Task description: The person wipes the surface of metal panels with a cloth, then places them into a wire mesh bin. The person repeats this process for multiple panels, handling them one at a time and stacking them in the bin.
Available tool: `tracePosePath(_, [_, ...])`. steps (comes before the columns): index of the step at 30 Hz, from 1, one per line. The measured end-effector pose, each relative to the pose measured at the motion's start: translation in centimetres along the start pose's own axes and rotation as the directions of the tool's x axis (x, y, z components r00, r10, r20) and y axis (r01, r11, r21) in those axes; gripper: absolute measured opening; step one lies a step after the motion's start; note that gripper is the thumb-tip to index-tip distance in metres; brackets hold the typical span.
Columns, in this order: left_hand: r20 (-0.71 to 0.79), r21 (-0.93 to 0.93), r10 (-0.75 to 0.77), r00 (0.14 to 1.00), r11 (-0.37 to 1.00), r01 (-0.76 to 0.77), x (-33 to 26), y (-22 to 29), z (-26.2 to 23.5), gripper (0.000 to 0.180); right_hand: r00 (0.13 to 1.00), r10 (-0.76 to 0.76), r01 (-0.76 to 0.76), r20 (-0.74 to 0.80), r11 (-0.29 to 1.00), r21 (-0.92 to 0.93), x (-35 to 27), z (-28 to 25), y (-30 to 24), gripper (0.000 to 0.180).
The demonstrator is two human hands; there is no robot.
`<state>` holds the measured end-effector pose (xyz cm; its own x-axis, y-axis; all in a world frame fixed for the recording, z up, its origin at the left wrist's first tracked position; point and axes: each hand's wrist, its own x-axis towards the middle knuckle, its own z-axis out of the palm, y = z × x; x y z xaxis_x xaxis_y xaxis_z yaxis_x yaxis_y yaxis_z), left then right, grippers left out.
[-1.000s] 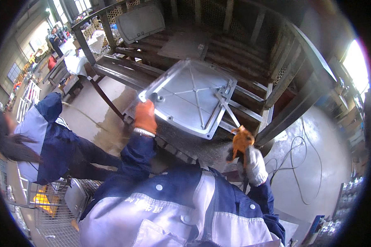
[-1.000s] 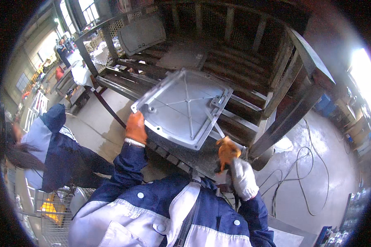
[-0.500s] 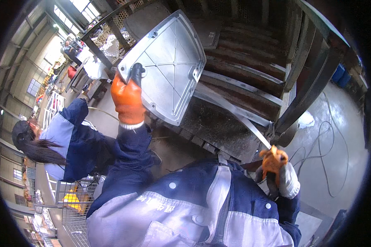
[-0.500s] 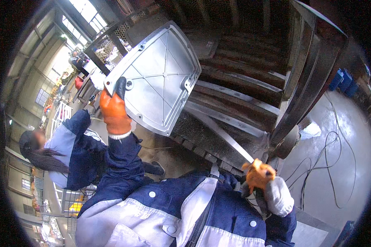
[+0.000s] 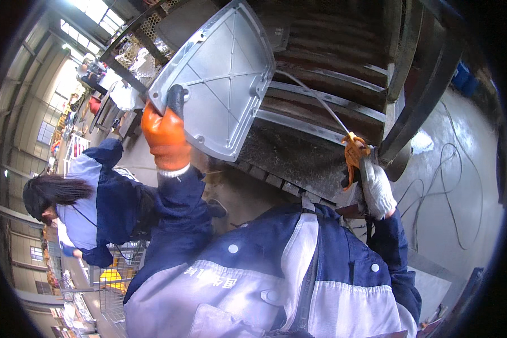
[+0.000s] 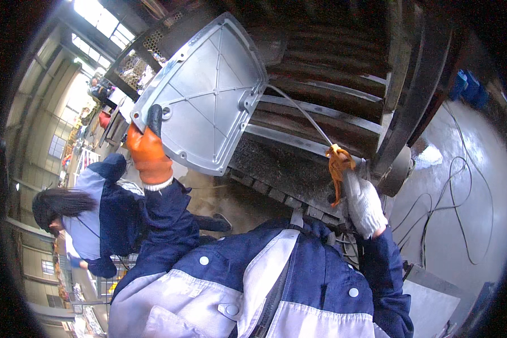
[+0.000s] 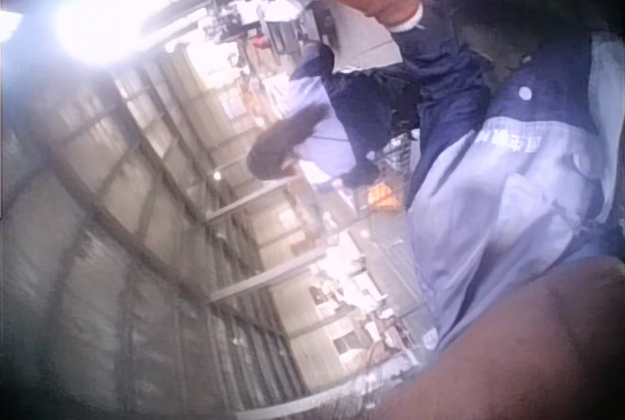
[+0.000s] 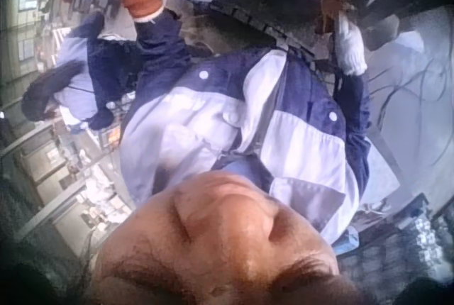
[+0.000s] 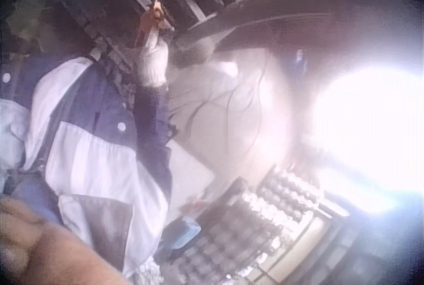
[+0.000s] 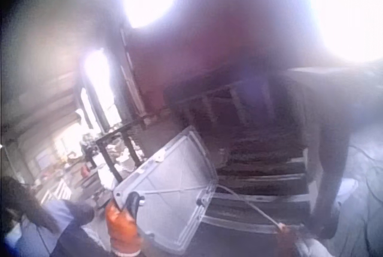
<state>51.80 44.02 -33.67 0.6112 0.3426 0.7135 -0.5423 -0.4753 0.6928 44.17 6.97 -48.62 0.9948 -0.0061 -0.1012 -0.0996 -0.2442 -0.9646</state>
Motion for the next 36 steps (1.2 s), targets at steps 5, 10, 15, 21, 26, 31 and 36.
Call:
tracePosePath(5, [0.026, -0.144, -0.045, 0.999, 0.988, 0.049, -0.3, 0.2, 0.2, 0.023, 0.979, -0.135, 0.164, 0.151, 0.966, -0.199, 0.9, -0.6, 4.0, 0.073])
tracePosePath(10, [0.022, -0.104, -0.039, 0.999, 0.994, 0.041, -0.3, 0.1, 0.1, 0.023, 0.894, -0.41, 0.447, 0.18, 0.829, -0.336, 1.3, -0.7, 6.5, 0.014])
tracePosePath(15, [0.035, -0.173, -0.075, 0.997, 0.982, 0.08, -0.5, 0.2, 0.1, 0.026, 0.984, -0.021, 0.041, 0.176, 0.993, -0.11, 1.8, -0.6, 7.7, 0.011])
tracePosePath(21, [0.032, -0.082, -0.022, 0.999, 0.996, 0.025, -0.7, 0.4, 0.0, 0.027, 0.992, -0.043, 0.071, 0.119, 0.969, -0.238, 1.7, -0.1, 6.7, 0.029])
tracePosePath(26, [0.033, -0.123, -0.023, 0.999, 0.992, 0.027, -0.7, 0.1, -0.1, 0.028, 0.962, 0.223, -0.208, 0.157, 0.972, -0.106, 2.2, -0.7, 6.6, 0.052])
tracePosePath(31, [0.033, -0.093, -0.018, 0.999, 0.995, 0.021, -0.6, -0.1, -0.3, 0.029, 0.978, -0.208, 0.21, 0.031, 0.958, -0.197, 3.7, 0.9, 9.4, 0.059])
tracePosePath(36, [0.029, -0.101, -0.026, 0.999, 0.995, 0.029, -0.7, -0.2, -0.5, 0.028, 0.969, 0.224, -0.222, 0.101, 0.975, -0.032, 4.8, 1.2, 9.2, 0.053])
